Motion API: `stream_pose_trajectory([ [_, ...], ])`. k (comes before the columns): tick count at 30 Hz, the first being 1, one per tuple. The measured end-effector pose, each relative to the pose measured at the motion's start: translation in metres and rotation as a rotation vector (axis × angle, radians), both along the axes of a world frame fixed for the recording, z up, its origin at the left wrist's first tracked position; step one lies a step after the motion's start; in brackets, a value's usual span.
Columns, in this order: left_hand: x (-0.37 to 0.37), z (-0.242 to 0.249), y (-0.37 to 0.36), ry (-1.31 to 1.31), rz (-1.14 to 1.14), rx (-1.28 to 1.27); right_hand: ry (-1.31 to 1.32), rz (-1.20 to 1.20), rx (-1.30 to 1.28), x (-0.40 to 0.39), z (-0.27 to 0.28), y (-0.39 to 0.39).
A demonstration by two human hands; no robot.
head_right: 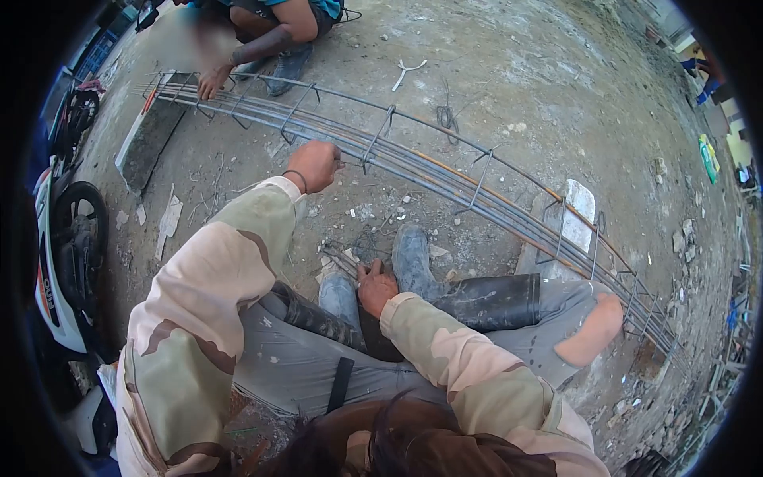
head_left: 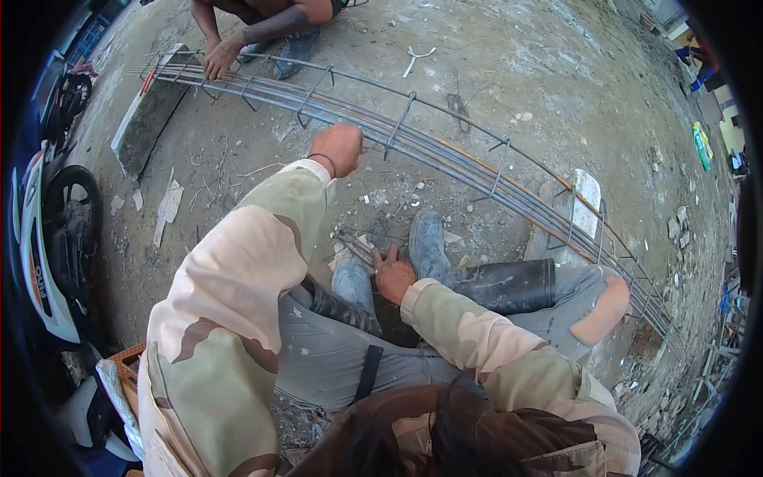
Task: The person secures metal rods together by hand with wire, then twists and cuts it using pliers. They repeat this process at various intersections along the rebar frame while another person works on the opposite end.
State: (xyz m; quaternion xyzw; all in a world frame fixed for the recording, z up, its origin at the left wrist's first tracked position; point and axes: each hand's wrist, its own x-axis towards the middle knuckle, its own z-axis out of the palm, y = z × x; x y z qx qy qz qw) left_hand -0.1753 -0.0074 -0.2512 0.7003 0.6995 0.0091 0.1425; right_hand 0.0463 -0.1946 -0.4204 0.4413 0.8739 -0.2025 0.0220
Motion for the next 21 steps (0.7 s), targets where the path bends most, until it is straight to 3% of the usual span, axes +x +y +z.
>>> stream_pose_trajectory([
  [2, 0.0, 0.014, 0.002, 0.009, -0.006, 0.024, 0.028, 0.017, 0.073, 0.001, -0.002, -0.001],
  [4, 0.0, 0.02, 0.004, 0.022, -0.016, 0.046, -0.005, 0.022, -0.157, -0.002, 0.001, -0.001],
  [7, -0.001, 0.02, 0.009, -0.061, 0.016, 0.002, -0.002, 0.052, -0.201, -0.001, 0.022, 0.001],
  [10, 0.002, 0.031, 0.013, -0.147, 0.139, -0.032, 0.173, -0.028, 0.04, 0.001, -0.012, -0.015],
  [15, -0.003, 0.037, 0.021, -0.415, 0.193, -0.16, 0.167, 0.024, -0.023, 0.006, -0.003, -0.012],
  [17, -0.004, 0.043, 0.022, -0.447, 0.153, -0.194, 0.345, -0.038, -0.043, 0.009, -0.003, -0.009],
  [19, -0.006, 0.044, 0.022, -0.485, 0.118, -0.24, 0.424, -0.075, -0.08, 0.005, 0.04, 0.002],
  [21, -0.006, 0.048, 0.024, -0.365, 0.031, -0.263, 0.501, -0.115, -0.114, -0.005, 0.068, 0.017],
])
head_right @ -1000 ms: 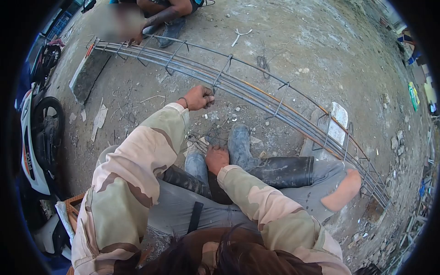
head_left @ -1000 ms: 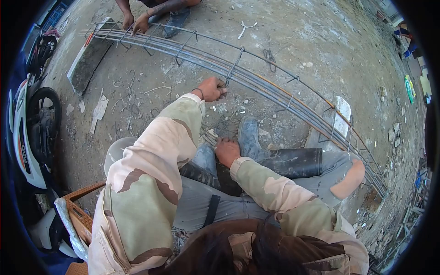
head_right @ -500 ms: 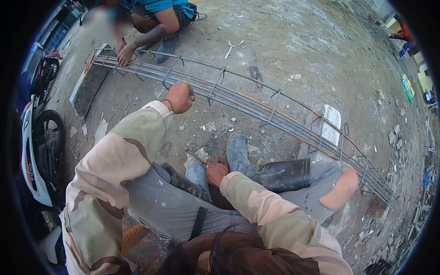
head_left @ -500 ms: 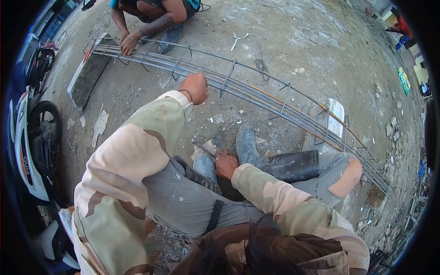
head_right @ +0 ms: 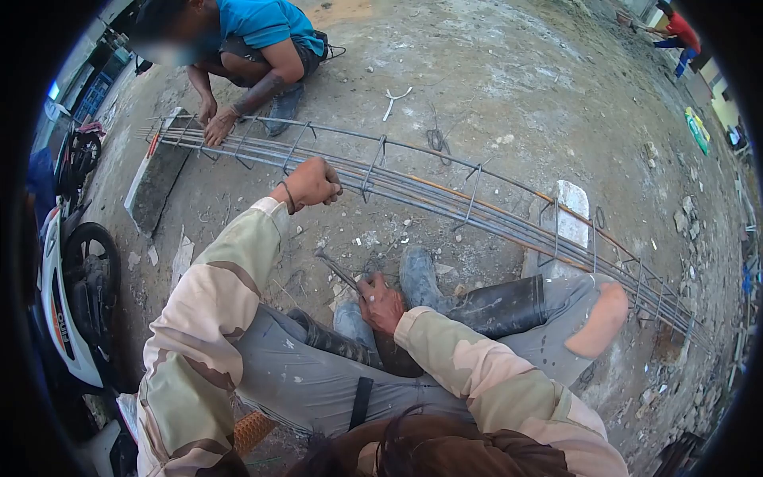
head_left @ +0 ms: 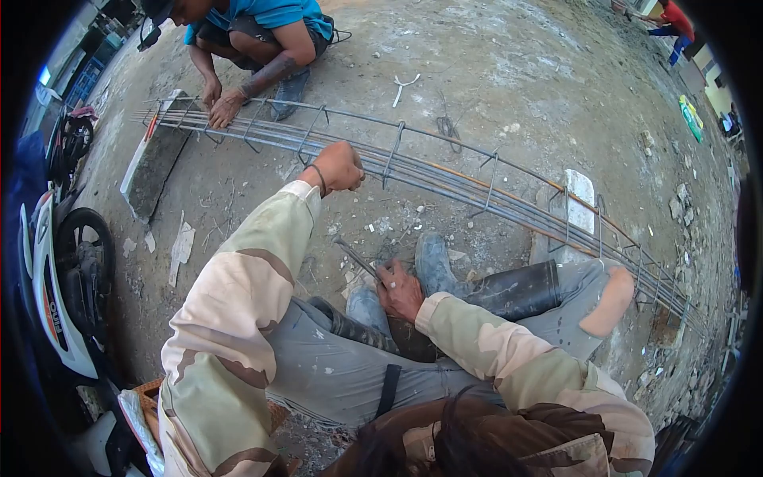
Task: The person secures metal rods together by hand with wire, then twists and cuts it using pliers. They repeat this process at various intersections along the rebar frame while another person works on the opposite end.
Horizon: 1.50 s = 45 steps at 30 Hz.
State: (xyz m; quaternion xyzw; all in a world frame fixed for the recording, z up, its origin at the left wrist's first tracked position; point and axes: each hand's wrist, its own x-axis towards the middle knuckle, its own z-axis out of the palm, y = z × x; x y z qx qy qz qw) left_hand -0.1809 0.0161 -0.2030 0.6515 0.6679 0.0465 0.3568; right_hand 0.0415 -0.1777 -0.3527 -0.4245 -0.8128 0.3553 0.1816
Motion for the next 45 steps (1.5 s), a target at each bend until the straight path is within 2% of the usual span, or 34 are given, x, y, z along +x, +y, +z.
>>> stream_pose_trajectory([
  [3, -0.006, -0.004, 0.004, -0.068, -0.023, -0.034, 0.141, -0.089, -0.11, -0.026, 0.029, 0.014],
  [5, -0.011, -0.01, 0.003, -0.126, -0.008, -0.04, 0.778, -0.377, -1.17, -0.035, 0.066, 0.014],
  [6, -0.012, -0.01, 0.003, -0.185, 0.016, -0.039, 0.856, -0.474, -1.291, -0.034, 0.081, 0.016],
  [7, -0.014, -0.01, 0.004, -0.188, 0.007, -0.039, 0.859, -0.483, -1.285, -0.033, 0.08, 0.017],
  [9, -0.015, -0.009, 0.004, -0.197, -0.019, -0.095, 1.055, -0.529, -1.351, -0.03, 0.08, 0.019],
  [15, -0.008, -0.004, 0.009, -0.068, -0.058, -0.05, 0.969, -0.558, -1.297, -0.038, 0.074, 0.029],
  [23, -0.009, -0.012, 0.009, -0.046, -0.081, -0.034, 0.973, -0.64, -1.167, -0.067, 0.082, 0.025],
  [29, -0.004, -0.003, 0.005, -0.043, -0.068, -0.05, 0.81, -0.648, -0.911, -0.067, 0.077, 0.029],
  [31, -0.003, -0.002, 0.006, -0.053, -0.07, -0.058, 0.529, -0.698, -0.757, -0.066, 0.088, 0.034],
  [35, 0.001, 0.007, 0.003, 0.013, -0.123, -0.083, 0.508, -0.693, -0.768, -0.07, 0.096, 0.042],
  [37, 0.002, 0.009, 0.004, 0.028, -0.14, -0.08, 0.606, -0.778, -0.957, -0.073, 0.132, 0.043],
  [41, -0.005, -0.004, 0.004, -0.059, -0.128, -0.086, 0.623, -0.879, -0.916, -0.082, 0.116, 0.041],
  [43, -0.008, -0.007, 0.003, -0.087, -0.105, -0.091, 0.686, -0.852, -1.064, -0.085, 0.096, 0.036],
  [45, -0.009, 0.0, -0.002, -0.28, -0.043, -0.241, 0.631, -0.937, -1.08, -0.098, 0.096, 0.032],
])
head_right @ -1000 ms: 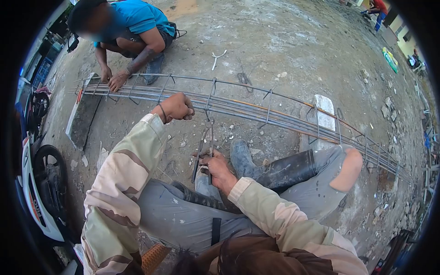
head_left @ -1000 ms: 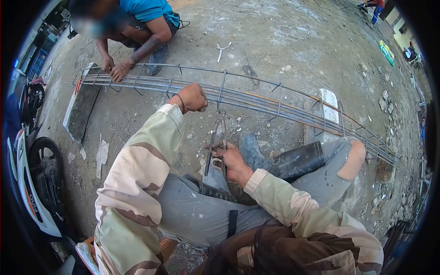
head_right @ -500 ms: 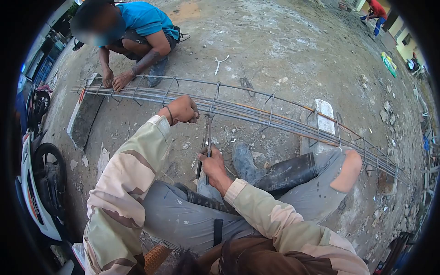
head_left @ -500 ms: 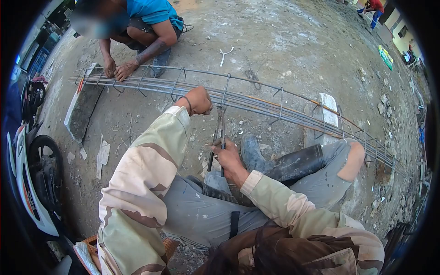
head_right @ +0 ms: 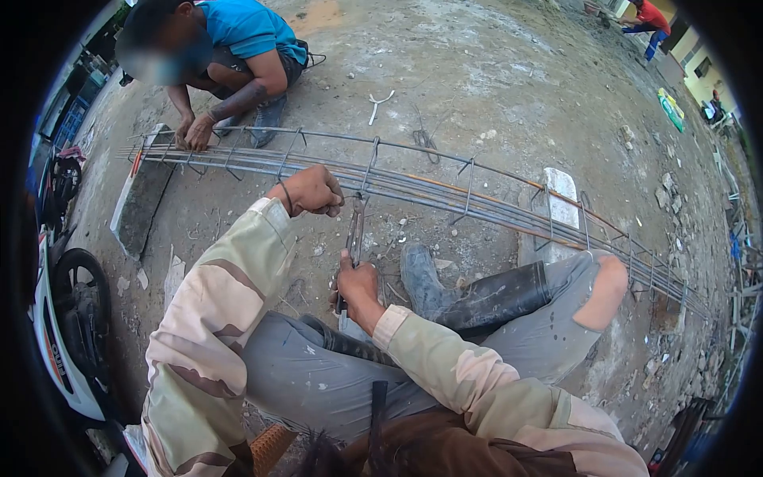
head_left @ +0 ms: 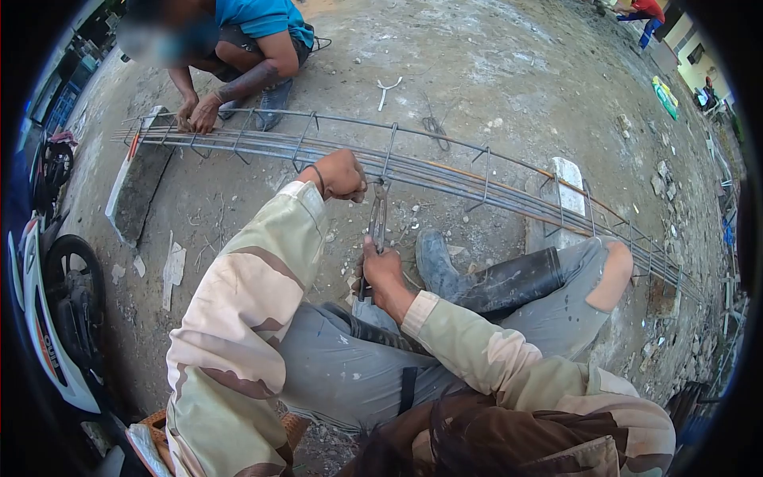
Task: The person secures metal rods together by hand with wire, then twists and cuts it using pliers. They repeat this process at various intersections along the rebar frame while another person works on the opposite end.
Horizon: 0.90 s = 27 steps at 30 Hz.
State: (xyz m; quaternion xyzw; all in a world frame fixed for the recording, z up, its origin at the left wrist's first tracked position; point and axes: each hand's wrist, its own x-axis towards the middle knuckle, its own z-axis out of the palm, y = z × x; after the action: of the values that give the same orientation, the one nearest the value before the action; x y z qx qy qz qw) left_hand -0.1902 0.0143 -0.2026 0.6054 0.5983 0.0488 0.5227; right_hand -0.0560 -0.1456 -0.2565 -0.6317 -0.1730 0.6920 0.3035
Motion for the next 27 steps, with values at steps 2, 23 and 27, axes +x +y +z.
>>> stream_pose_trajectory([
  [2, 0.0, 0.004, -0.006, -0.058, 0.032, -0.038, 0.002, -0.021, 0.021, -0.01, -0.01, 0.001],
  [23, 0.061, -0.075, -0.044, -0.424, 0.523, -0.181, 1.246, 0.071, -0.122, 0.02, -0.048, -0.01],
  [27, 0.079, -0.1, -0.047, -0.113, 0.505, 0.09, -0.146, 0.011, 0.17, 0.025, -0.01, -0.027],
])
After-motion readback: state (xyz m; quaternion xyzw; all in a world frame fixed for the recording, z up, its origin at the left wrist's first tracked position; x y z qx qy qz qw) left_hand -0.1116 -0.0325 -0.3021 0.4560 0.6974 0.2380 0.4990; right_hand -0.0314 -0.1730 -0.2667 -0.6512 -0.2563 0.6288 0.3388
